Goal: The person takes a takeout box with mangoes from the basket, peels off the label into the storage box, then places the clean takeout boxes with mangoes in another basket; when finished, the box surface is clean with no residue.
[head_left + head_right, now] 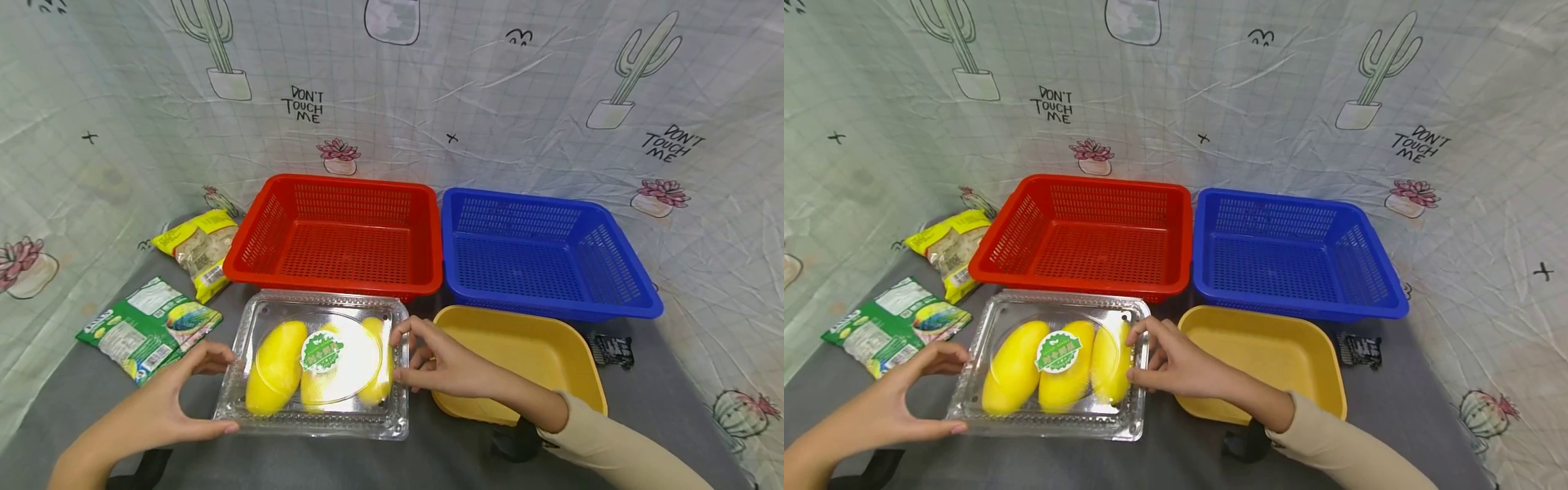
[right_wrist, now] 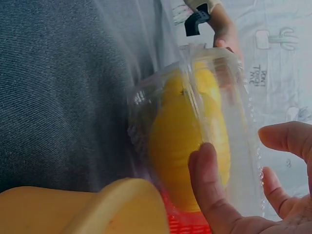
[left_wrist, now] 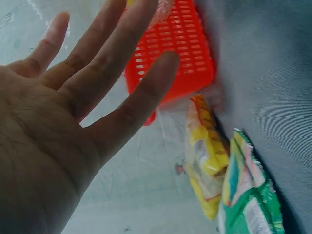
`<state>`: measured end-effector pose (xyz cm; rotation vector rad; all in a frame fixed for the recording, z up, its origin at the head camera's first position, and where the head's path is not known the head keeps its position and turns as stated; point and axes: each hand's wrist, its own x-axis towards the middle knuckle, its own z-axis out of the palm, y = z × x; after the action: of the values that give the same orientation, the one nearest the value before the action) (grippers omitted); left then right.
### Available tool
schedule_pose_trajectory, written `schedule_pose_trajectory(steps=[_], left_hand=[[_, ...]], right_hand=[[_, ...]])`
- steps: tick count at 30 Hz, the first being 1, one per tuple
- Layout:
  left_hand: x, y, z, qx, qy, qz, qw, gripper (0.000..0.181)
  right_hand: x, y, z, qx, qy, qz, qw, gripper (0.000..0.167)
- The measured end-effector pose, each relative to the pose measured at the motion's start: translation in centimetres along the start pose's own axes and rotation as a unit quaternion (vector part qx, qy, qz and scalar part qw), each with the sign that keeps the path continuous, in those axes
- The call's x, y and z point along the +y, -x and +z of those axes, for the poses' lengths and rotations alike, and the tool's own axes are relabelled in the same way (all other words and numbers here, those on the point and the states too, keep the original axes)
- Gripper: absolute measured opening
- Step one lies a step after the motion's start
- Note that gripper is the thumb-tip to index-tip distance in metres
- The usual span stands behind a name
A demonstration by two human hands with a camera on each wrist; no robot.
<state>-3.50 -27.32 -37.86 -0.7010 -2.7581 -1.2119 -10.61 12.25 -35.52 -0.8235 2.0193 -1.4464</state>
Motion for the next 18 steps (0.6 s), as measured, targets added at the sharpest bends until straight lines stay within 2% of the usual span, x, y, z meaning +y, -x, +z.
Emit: schedule_pose_trajectory(steps=[3, 9, 18], left_hand=[[-0.6, -0.1, 0.2, -0.013, 0.005, -0.004, 0.9999, 0.074], [-1.4, -0.4, 0.3, -0.021, 0.013, -0.017, 0.9995, 0.071], [-2.0, -1.2, 0.2, -0.039, 0.015, -0.077, 0.9961, 0.065]], right_hand=[[0.5, -0.3, -0.1, -0.014, -0.012, 0.006, 0.9998, 0.034], [1.3, -1.1, -0.1, -0.026, -0.021, 0.023, 0.9992, 0.035], [1.6, -1.9, -0.3, -0.006, 0.008, 0.072, 0.9974, 0.045]])
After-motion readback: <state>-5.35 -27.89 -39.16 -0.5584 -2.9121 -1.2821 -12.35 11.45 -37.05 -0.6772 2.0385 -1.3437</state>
